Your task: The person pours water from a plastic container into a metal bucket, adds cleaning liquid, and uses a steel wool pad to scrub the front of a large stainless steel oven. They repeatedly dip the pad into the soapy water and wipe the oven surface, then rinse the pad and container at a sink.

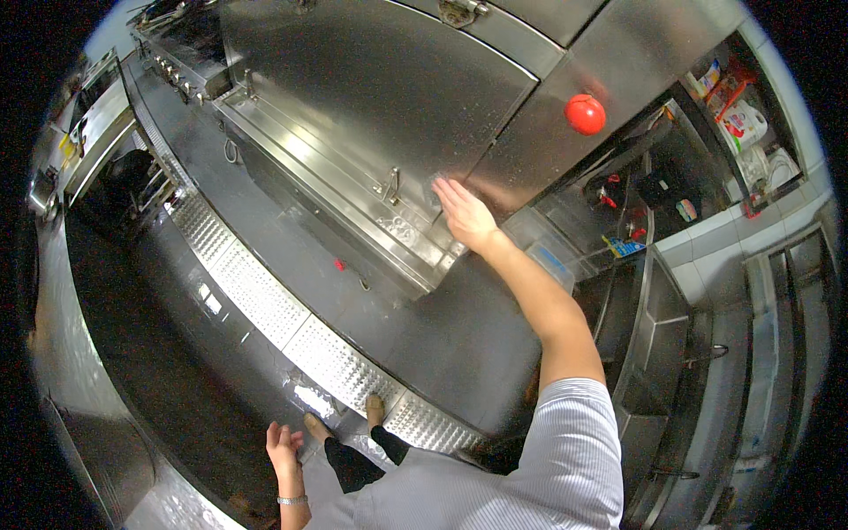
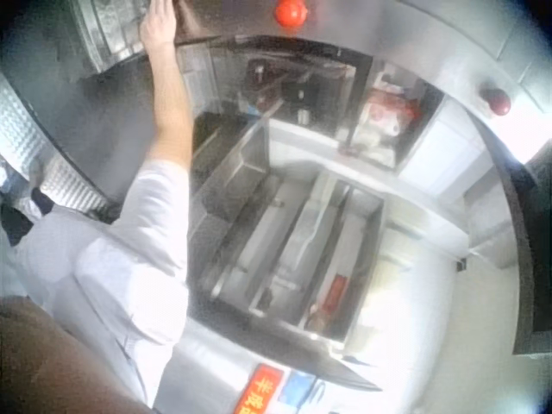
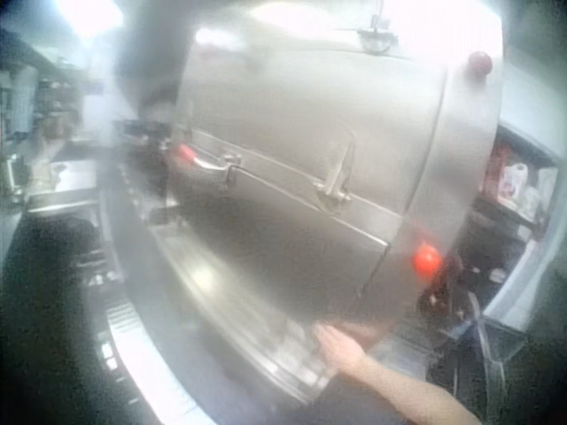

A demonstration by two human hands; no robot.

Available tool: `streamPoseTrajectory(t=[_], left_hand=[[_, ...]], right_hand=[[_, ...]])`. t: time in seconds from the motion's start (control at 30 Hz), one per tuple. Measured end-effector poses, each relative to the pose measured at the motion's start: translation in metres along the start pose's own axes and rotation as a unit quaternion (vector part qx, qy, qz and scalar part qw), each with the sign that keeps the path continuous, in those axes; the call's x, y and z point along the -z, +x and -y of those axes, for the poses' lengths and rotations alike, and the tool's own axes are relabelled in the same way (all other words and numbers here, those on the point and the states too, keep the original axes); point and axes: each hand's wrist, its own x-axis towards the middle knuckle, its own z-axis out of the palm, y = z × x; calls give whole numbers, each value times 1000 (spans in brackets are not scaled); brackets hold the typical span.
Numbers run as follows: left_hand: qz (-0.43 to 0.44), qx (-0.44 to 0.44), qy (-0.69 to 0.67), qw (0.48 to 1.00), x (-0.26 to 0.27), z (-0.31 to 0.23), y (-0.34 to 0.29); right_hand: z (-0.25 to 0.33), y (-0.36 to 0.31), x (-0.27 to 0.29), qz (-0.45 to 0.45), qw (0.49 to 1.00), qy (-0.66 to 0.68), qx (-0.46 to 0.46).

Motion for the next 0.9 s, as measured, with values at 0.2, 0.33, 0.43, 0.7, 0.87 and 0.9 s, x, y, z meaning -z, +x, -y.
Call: streamPoseTrajectory(t=[0.2, 0.33, 0.43, 0.7, 0.87, 0.9], left_hand=[[-48, 15, 30, 998, 33, 13, 0], [-43, 6, 13, 999, 21, 11, 3], [-39, 15, -4, 999, 21, 22, 4], [-83, 57, 27, 995, 45, 32, 4], [-52, 40, 10, 998, 26, 21, 5], [-48, 37, 19, 998, 28, 16, -1]], right_hand=[[-92, 32, 90, -265, 951, -39, -155], [-42, 46, 35, -208, 974, 29, -90], [10, 22, -23, -41, 997, 10, 67], [-69, 59, 72, -221, 970, -23, -97], [14, 47, -20, -79, 996, 31, -7], [21, 52, -18, -64, 996, 58, -33]])
